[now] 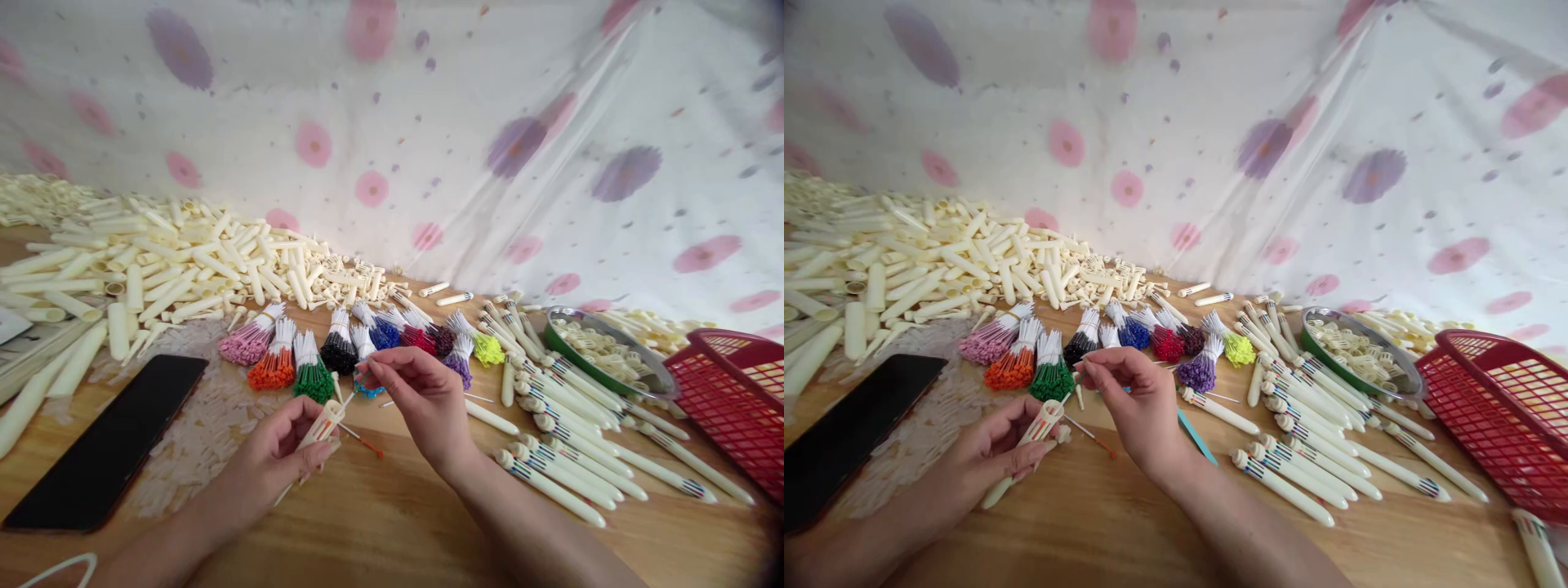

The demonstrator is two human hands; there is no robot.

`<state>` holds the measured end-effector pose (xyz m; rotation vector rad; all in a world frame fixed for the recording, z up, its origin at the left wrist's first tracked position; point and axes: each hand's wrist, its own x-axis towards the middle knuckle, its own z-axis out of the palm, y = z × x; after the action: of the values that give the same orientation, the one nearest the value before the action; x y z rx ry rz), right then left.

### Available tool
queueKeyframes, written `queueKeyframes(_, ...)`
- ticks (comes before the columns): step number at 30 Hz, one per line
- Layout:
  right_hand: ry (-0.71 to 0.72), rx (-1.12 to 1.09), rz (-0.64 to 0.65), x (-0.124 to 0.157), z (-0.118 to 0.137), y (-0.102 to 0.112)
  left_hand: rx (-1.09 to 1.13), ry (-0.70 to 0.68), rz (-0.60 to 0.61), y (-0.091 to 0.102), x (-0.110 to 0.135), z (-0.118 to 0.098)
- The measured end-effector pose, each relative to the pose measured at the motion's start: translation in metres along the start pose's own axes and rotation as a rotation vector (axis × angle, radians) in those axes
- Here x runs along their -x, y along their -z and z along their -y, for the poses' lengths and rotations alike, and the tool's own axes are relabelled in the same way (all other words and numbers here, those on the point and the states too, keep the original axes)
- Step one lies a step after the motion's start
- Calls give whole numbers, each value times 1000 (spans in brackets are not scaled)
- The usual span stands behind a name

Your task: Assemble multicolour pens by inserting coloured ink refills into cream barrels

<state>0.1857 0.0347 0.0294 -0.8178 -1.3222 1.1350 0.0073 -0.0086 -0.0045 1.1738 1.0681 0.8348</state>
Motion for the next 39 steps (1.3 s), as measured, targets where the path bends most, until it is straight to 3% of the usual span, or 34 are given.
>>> queueKeyframes(4, -84, -72, 41, 0, 2, 0, 18, 1, 4, 0, -1, 1)
queueKeyframes(10, -359, -205, 158, -8, 3, 7, 3, 3, -13, 0, -1, -1)
queueKeyframes(13, -413, -186, 204, -7, 0, 4, 8, 4, -17, 0, -2, -1)
queueKeyframes(17, -344, -39, 275, -2, -2, -1, 5, -23, -16, 1, -2, 0)
queueKeyframes(23, -180, 198, 276, 0, -3, 4, 24, -32, -5, 1, -2, 2)
queueKeyframes(30, -237, 211, 421, 1, -6, 6, 49, -15, 16, 2, -1, 0)
queueKeyframes(39, -103, 211, 515, -2, -1, 11, 322, 69, 176, 0, 0, 0)
